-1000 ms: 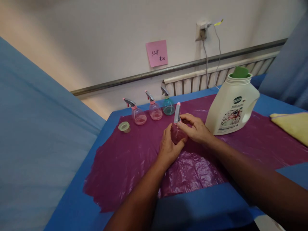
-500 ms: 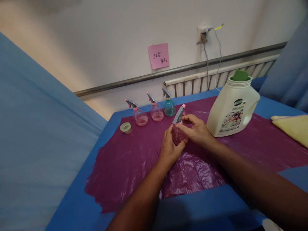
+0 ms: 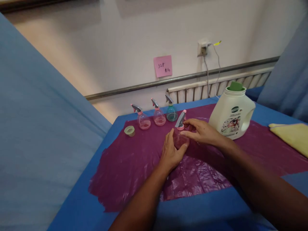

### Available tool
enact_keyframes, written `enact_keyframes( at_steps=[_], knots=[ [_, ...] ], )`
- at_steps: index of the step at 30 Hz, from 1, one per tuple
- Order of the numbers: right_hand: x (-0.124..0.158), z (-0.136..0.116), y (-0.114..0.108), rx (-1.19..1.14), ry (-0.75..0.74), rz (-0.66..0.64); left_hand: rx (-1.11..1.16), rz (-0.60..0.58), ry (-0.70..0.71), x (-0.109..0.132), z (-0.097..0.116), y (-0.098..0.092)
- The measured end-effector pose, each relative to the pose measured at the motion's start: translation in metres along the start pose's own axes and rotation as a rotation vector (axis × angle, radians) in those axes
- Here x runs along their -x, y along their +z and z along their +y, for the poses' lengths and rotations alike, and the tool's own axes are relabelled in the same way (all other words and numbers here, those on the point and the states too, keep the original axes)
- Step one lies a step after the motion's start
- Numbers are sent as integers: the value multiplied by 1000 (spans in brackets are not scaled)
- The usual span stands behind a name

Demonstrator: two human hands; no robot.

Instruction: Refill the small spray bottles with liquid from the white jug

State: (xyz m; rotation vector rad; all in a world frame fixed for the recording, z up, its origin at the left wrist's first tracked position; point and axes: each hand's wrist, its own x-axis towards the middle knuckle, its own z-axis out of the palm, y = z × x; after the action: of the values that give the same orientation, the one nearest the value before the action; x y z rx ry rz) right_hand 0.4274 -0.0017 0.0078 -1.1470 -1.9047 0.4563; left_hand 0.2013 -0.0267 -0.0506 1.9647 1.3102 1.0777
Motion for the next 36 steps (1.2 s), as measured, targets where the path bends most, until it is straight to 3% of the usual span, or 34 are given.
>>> enact_keyframes(
  at_steps=[4, 7, 10, 14, 21, 25, 29, 36],
  knots=[
    [-4, -12, -25, 87, 41, -137, 25, 43, -15, -1, 2, -6],
    [3, -24, -30, 197, 50, -184, 57, 144, 0, -5, 4, -12],
    [19, -29, -18, 225, 66, -48, 77, 236, 6, -7, 8, -22],
    [39, -23, 6, 182, -66, 192, 21, 230, 19, -4, 16, -34],
    [46, -25, 23, 264, -295, 231, -405, 223, 374, 10, 38, -49],
    [49, -30, 28, 356, -331, 234, -535, 229, 443, 16, 52, -51],
    [51, -29, 32, 425, -308, 229, -625, 247, 420, 18, 58, -52],
    [54, -24, 29, 476, -267, 224, -735, 158, 273, 18, 55, -51]
  ],
)
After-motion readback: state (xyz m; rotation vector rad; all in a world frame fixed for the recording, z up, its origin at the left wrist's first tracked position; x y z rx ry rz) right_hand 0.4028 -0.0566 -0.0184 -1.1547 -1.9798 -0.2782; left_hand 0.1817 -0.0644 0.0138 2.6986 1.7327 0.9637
